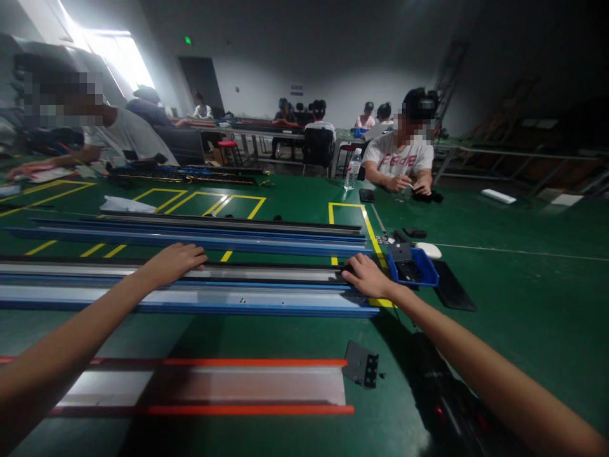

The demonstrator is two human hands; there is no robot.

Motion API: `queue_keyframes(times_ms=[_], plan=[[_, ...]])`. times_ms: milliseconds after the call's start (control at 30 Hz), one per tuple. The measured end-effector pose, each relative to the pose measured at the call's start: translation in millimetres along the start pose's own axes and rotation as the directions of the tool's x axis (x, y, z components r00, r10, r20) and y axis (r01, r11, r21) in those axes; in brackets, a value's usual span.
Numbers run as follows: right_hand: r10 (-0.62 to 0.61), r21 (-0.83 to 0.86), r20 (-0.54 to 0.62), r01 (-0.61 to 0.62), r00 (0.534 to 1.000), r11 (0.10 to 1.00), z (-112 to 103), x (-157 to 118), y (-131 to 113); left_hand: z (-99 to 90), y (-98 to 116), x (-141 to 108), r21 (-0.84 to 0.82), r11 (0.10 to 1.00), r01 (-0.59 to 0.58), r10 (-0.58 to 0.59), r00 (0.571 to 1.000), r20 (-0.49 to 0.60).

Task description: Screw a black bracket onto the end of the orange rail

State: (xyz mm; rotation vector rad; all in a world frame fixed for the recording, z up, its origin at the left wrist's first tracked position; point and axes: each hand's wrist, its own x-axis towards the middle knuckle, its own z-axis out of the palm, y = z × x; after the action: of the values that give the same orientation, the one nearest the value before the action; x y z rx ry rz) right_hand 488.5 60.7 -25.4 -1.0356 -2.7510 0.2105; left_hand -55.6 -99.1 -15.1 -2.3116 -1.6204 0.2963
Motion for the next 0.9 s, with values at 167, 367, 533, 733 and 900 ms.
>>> queue_keyframes(times_ms=[167, 367, 533, 733, 900], plan=[[0.011, -0.048, 0.007, -0.011, 1.0, 0.999, 2.2, 2.4, 2.0, 0.2, -1.5, 4.0, -0.001, 1.0, 0.017, -0.017, 1.0, -0.009], [0.01, -0.089, 0.076, -0.003, 0.997, 0.996, 4.7, 9.9, 8.8, 3.6, -4.5, 15.6, -0.011, 0.997, 0.077, -0.077, 0.997, 0.006], [0.019, -0.086, 0.093, -0.011, 0.996, 0.996, 6.3, 17.1, 15.9, 4.5, -6.7, 28.3, -0.006, 0.996, 0.084, -0.084, 0.996, 0.005], [0.026, -0.089, 0.069, -0.019, 0.997, 0.996, 12.7, 27.2, 27.7, 10.0, -10.9, 40.3, 0.005, 0.99, 0.144, -0.144, 0.989, -0.029], [0.029, -0.116, 0.014, -0.027, 0.999, 0.993, 17.0, 34.4, 35.2, 14.7, -14.0, 48.9, 0.026, 0.982, 0.188, -0.186, 0.981, -0.045]])
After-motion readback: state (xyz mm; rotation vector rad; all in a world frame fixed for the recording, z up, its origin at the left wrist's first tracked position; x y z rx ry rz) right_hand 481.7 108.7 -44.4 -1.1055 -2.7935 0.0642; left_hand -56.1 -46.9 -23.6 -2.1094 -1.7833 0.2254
